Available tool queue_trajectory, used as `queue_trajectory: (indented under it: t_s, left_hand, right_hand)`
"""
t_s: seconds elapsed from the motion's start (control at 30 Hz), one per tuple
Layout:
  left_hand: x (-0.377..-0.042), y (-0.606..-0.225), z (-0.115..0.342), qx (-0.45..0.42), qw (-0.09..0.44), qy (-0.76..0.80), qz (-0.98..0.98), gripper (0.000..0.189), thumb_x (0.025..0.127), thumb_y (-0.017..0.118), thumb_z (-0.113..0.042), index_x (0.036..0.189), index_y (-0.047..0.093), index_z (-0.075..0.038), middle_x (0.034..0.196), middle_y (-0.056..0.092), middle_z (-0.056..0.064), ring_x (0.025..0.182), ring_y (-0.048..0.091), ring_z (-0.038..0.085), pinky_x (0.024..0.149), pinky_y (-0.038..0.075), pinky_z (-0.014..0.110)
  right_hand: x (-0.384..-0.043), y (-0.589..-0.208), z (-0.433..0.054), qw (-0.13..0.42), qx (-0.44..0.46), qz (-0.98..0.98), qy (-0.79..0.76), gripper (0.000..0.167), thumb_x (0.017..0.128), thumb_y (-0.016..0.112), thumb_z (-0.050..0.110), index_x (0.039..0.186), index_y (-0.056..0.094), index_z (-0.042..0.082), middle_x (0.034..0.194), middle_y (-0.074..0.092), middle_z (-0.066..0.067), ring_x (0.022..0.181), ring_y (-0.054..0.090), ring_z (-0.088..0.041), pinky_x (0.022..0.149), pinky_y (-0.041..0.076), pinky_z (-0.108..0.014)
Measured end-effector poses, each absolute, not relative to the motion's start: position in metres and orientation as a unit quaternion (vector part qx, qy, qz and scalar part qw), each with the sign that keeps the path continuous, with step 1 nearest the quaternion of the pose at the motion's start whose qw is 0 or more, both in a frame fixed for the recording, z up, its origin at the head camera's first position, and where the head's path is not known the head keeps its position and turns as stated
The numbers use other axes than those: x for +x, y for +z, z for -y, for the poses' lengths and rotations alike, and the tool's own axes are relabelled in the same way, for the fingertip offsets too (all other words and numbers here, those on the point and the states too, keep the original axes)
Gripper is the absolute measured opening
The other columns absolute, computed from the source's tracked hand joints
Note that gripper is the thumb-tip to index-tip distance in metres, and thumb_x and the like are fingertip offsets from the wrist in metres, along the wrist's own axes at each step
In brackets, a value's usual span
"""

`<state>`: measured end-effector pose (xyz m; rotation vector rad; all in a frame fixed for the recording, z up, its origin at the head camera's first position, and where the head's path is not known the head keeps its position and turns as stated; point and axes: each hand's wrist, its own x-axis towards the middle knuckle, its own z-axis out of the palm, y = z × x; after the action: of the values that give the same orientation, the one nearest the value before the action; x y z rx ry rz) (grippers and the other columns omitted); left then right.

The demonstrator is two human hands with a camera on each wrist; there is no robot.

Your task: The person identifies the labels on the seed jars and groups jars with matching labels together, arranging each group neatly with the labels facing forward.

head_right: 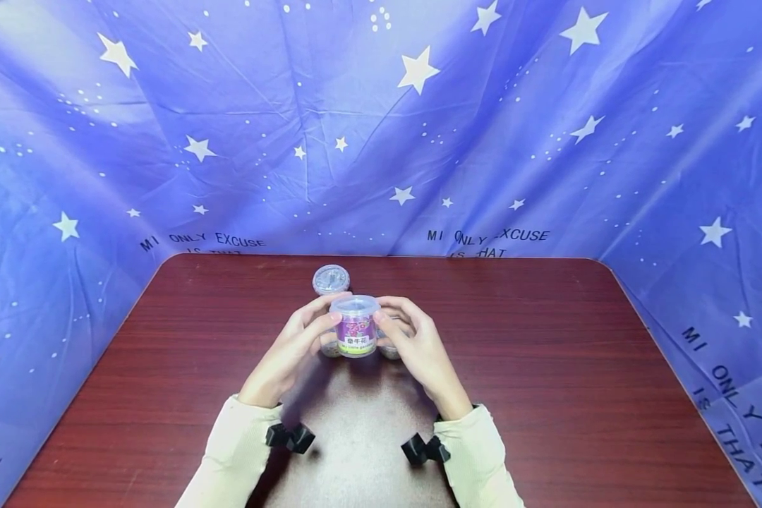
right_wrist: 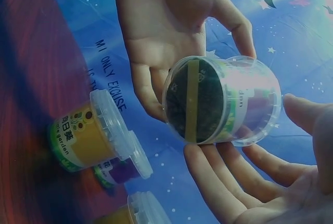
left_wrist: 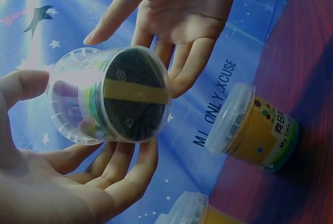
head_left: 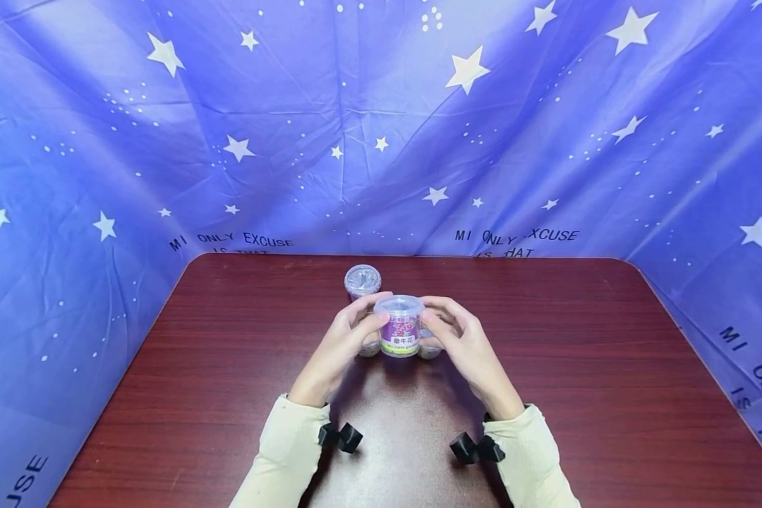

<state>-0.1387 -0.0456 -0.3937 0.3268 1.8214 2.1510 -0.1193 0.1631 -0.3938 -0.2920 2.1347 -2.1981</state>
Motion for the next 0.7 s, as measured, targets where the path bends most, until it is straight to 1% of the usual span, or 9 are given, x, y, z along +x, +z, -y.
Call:
queue_trajectory:
  t_s: [0.17,0.33,0.53,0.7]
  left_hand:
    - [-0.139,-0.3944,0.0454,0.117,0.162,0.755,-0.625,0.05,0.097,0.058,-0.023,0.142,0.049,-0.005,0.136,0.056,0.016,0.114,0.06,0.016,0.097,0.05,0.033]
    - [-0.1389,-0.3947,0.0464,0.115,0.173,0.76,-0.616,0.05,0.098,0.059,-0.026,0.143,0.049,-0.008,0.134,0.057,0.014,0.112,0.062,0.016,0.095,0.05,0.033]
    - [-0.1398,-0.3934,0.0475,0.109,0.174,0.756,-0.622,0.049,0.098,0.058,-0.026,0.144,0.049,-0.01,0.135,0.057,0.015,0.114,0.062,0.018,0.098,0.049,0.034]
    - [-0.1401,-0.3932,0.0489,0.107,0.182,0.749,-0.628,0.05,0.099,0.058,-0.027,0.145,0.048,-0.013,0.139,0.056,0.013,0.119,0.06,0.019,0.103,0.045,0.038]
  right_hand:
    - [-0.12,-0.3953,-0.1633,0.032,-0.093,-0.699,-0.708,0.037,0.101,0.059,0.02,0.132,0.054,0.001,0.113,0.063,-0.012,0.096,0.068,-0.016,0.084,0.059,-0.042]
    - [-0.1204,-0.396,-0.1621,0.033,-0.091,-0.703,-0.705,0.037,0.101,0.059,0.02,0.132,0.053,0.0,0.114,0.063,-0.013,0.096,0.068,-0.015,0.082,0.06,-0.041]
    - [-0.1219,-0.3951,-0.1609,0.036,-0.092,-0.705,-0.702,0.038,0.101,0.06,0.021,0.132,0.053,0.001,0.114,0.063,-0.014,0.096,0.068,-0.016,0.082,0.06,-0.04]
    - [-0.1213,-0.3942,-0.1612,0.037,-0.089,-0.707,-0.701,0.037,0.1,0.06,0.02,0.131,0.054,0.001,0.112,0.063,-0.013,0.095,0.068,-0.016,0.083,0.059,-0.042]
